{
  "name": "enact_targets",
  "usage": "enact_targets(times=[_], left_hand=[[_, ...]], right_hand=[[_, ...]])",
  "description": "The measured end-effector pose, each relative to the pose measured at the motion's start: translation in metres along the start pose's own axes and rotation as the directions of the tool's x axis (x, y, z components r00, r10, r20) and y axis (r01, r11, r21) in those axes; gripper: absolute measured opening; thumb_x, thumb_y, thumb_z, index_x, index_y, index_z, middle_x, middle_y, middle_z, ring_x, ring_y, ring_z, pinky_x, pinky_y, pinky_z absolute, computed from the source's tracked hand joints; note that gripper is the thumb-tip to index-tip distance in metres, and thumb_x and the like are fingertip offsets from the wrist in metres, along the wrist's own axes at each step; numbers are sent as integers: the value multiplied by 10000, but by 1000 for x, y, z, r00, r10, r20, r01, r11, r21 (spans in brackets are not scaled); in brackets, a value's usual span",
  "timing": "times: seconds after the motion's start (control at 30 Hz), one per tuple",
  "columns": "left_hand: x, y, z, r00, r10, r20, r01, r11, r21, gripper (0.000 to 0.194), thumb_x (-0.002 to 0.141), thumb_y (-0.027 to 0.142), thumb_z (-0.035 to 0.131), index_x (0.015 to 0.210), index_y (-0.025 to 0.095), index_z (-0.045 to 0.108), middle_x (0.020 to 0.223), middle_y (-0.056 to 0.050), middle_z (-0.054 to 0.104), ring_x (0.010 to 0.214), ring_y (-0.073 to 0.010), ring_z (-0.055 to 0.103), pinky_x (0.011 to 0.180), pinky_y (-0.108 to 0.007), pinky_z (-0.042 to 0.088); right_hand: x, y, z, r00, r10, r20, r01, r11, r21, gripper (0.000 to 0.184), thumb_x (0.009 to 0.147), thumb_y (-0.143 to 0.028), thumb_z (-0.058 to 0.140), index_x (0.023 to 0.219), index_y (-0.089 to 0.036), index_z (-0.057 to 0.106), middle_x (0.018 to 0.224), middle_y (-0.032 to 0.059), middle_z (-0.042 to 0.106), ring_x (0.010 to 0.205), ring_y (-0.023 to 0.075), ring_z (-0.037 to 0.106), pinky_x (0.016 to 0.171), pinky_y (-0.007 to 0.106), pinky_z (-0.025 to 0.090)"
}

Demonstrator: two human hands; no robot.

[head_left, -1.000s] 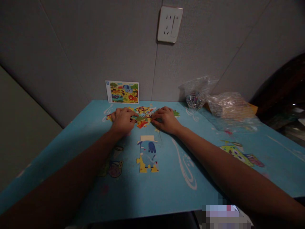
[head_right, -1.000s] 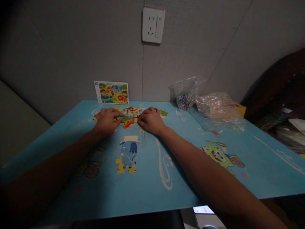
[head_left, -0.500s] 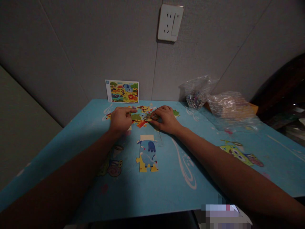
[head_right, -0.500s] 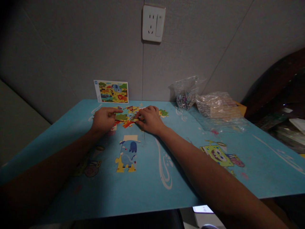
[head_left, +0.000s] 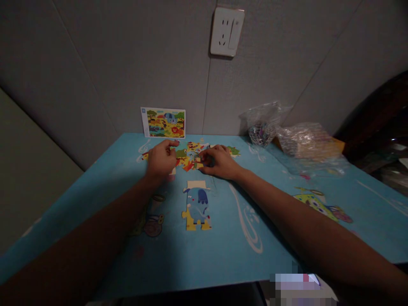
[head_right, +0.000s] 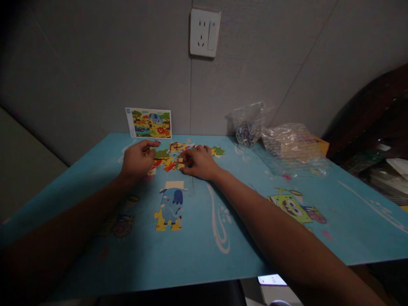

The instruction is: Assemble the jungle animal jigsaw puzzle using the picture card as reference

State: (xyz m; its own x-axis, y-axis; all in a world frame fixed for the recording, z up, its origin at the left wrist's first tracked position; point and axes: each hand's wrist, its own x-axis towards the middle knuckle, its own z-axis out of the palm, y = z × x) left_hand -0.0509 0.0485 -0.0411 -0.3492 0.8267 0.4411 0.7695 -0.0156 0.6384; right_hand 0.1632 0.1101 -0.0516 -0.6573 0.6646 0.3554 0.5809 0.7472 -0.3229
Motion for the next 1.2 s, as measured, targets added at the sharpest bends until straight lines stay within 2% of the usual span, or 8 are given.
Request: enact_targets(times=[0.2, 0.33, 0.43, 0.57, 0.67, 0.83, 0.97, 1.2], left_hand=[[-7, 10, 3, 993, -73, 88, 91, 970, -225, 226, 810, 279, 610, 959, 166, 737, 787, -57, 754, 752, -221, 711, 758, -321, 561], [-15, 21, 10, 953, 10, 302, 179, 787, -591, 225, 728, 306, 714, 893, 162, 656, 818, -75, 763, 784, -213, 728, 718, -307, 582], [-16, 24, 11, 939, -4, 345, 232, 748, -622, 316, 713, 255, 717, 997, 176, 602, 816, -54, 763, 735, -199, 722, 679, -313, 583], [-6, 15, 2, 986, 13, 167, 74, 864, -498, 289, 808, 244, 631, 1087, 181, 585, 945, -76, 768, 870, -214, 714, 787, -355, 568], [3, 0, -6, 1000, 5, -30, -8, 993, -117, 279, 801, 161, 585, 1069, 190, 657, 1107, -104, 730, 1074, -277, 648, 945, -448, 504], [5, -14, -5, 991, -94, 92, 60, 946, 319, 348, 802, 336, 626, 1123, 237, 719, 1266, -156, 647, 1245, -455, 472, 984, -645, 393], [2, -11, 0, 980, -49, 194, -21, 940, 342, 436, 801, 429, 622, 1174, 222, 711, 1270, -155, 659, 1239, -465, 447, 972, -641, 385], [7, -17, 1, 977, -3, 212, -64, 950, 306, 353, 760, 399, 675, 1070, 250, 758, 1150, -114, 720, 1180, -439, 465, 961, -592, 391]], right_hand=[[-2, -11, -3, 969, -146, -199, 158, 987, 43, 577, 766, -433, 752, 1274, -218, 585, 1005, 54, 683, 1000, 267, 538, 975, 442, 351], [-4, -16, -2, 937, -271, -219, 262, 963, -71, 490, 851, -523, 668, 1243, -232, 630, 1128, 97, 644, 1093, 285, 508, 979, 449, 356], [-4, -15, -2, 929, -310, -200, 296, 950, -101, 485, 882, -546, 626, 1252, -235, 647, 1248, 112, 613, 1170, 277, 504, 1012, 438, 354], [-3, -2, -7, 966, -127, -227, 94, 984, -150, 454, 914, -489, 592, 1293, -246, 646, 1264, 117, 638, 1167, 281, 543, 1041, 462, 336], [-2, 16, -11, 947, 106, -302, -168, 968, -185, 404, 934, -432, 557, 1277, -249, 666, 1288, 134, 647, 1176, 324, 552, 1049, 547, 311], [-3, 33, -10, 930, 300, -212, -346, 911, -226, 363, 956, -479, 509, 1145, -270, 738, 1271, 128, 675, 1194, 369, 539, 1029, 706, 245], [-3, 20, -7, 937, 218, -274, -285, 929, -237, 359, 959, -457, 512, 1102, -239, 759, 1425, 139, 568, 1309, 364, 444, 1088, 699, 181], [-4, -9, -5, 997, -63, -49, 52, 978, -201, 291, 953, -437, 540, 1078, -265, 739, 1361, 79, 632, 1288, 316, 480, 1117, 669, 162]])
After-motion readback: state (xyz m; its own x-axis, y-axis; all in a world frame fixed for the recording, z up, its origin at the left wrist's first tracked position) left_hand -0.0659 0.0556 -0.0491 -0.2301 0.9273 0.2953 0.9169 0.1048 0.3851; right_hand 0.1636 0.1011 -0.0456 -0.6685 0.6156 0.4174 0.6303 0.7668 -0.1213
